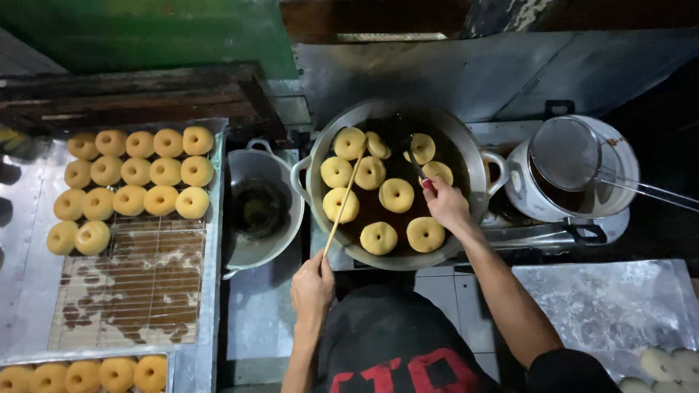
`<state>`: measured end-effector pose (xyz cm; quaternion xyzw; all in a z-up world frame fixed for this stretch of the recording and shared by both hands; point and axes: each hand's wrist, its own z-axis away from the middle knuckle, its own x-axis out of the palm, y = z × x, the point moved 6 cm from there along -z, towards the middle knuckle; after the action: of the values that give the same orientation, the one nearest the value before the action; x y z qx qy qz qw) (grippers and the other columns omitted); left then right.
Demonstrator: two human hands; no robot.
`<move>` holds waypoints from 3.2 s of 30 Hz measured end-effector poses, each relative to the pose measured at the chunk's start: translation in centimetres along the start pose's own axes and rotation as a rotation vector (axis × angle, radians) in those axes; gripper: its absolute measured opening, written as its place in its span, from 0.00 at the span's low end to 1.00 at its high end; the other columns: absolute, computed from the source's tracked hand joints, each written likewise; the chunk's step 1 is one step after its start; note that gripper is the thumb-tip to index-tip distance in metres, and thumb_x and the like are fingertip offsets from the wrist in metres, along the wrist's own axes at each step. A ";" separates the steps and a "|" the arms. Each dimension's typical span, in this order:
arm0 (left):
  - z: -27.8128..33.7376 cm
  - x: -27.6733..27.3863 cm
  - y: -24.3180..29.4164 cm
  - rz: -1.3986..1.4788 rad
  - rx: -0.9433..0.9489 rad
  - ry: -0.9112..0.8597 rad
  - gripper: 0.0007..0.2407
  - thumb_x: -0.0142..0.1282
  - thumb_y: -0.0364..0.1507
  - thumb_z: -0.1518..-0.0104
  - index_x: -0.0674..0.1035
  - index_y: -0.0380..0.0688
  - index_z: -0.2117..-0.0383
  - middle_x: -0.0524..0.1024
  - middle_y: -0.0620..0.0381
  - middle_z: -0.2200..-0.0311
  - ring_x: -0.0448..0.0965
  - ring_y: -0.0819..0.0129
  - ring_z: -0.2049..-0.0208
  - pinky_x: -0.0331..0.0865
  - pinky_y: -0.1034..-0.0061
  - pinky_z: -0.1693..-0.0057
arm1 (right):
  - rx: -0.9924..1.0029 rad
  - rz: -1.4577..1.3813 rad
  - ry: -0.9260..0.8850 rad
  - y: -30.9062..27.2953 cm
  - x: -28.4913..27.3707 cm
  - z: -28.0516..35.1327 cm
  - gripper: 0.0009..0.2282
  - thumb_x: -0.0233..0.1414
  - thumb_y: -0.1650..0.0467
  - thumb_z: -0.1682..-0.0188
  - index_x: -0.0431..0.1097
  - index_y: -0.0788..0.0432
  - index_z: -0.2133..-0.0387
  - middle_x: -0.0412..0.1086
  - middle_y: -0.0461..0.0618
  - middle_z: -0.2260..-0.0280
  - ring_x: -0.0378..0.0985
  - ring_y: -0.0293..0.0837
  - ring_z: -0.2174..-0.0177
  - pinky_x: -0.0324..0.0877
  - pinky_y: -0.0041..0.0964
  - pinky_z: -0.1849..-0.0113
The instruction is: The person arranges fried doughnuts on a wire rack, then uses a wooden stick and a slotted spoon to flip and remove doughnuts from a pot of hot oil. They place the cooked doughnuts onto the rack and add raw doughnuts from a tray into the oil to continue frying.
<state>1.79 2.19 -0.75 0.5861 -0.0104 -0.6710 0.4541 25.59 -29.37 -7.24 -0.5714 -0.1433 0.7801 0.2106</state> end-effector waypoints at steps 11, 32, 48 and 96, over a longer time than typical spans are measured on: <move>-0.2 1.2 -0.4 0.002 0.081 0.079 0.13 0.50 0.40 0.38 0.84 0.60 0.53 0.82 0.53 0.66 0.83 0.49 0.59 0.77 0.54 0.54 | 0.082 -0.760 -0.239 -0.4 2.7 2.1 0.15 0.50 0.71 0.47 0.70 0.64 0.48 0.69 0.55 0.80 0.64 0.41 0.91 0.59 0.35 0.91; -1.1 0.4 -2.3 0.005 0.086 0.123 0.12 0.49 0.39 0.37 0.85 0.59 0.54 0.81 0.54 0.71 0.83 0.52 0.64 0.77 0.59 0.58 | 0.110 -0.912 -0.248 -2.4 5.3 3.0 0.15 0.50 0.70 0.45 0.70 0.63 0.47 0.66 0.60 0.77 0.61 0.41 0.93 0.55 0.35 0.93; -0.4 -1.4 -3.5 0.074 0.108 0.280 0.12 0.51 0.39 0.38 0.86 0.57 0.57 0.81 0.54 0.71 0.83 0.53 0.65 0.78 0.61 0.59 | 0.043 -1.087 -0.131 -7.2 1.7 4.6 0.13 0.46 0.71 0.41 0.65 0.64 0.46 0.64 0.58 0.77 0.60 0.40 0.92 0.55 0.32 0.92; 9.6 -8.6 -35.0 0.539 -0.705 0.736 0.15 0.49 0.35 0.36 0.85 0.46 0.50 0.83 0.63 0.76 0.75 0.67 0.78 0.69 0.71 0.59 | -0.092 -0.660 -1.058 -33.0 27.0 22.7 0.14 0.48 0.70 0.44 0.70 0.61 0.47 0.64 0.53 0.80 0.53 0.36 0.92 0.43 0.29 0.90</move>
<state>-27.60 23.13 -10.19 0.5709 0.2237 -0.2462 0.7506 2.46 13.05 -7.36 -0.0419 -0.4307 0.8443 0.3160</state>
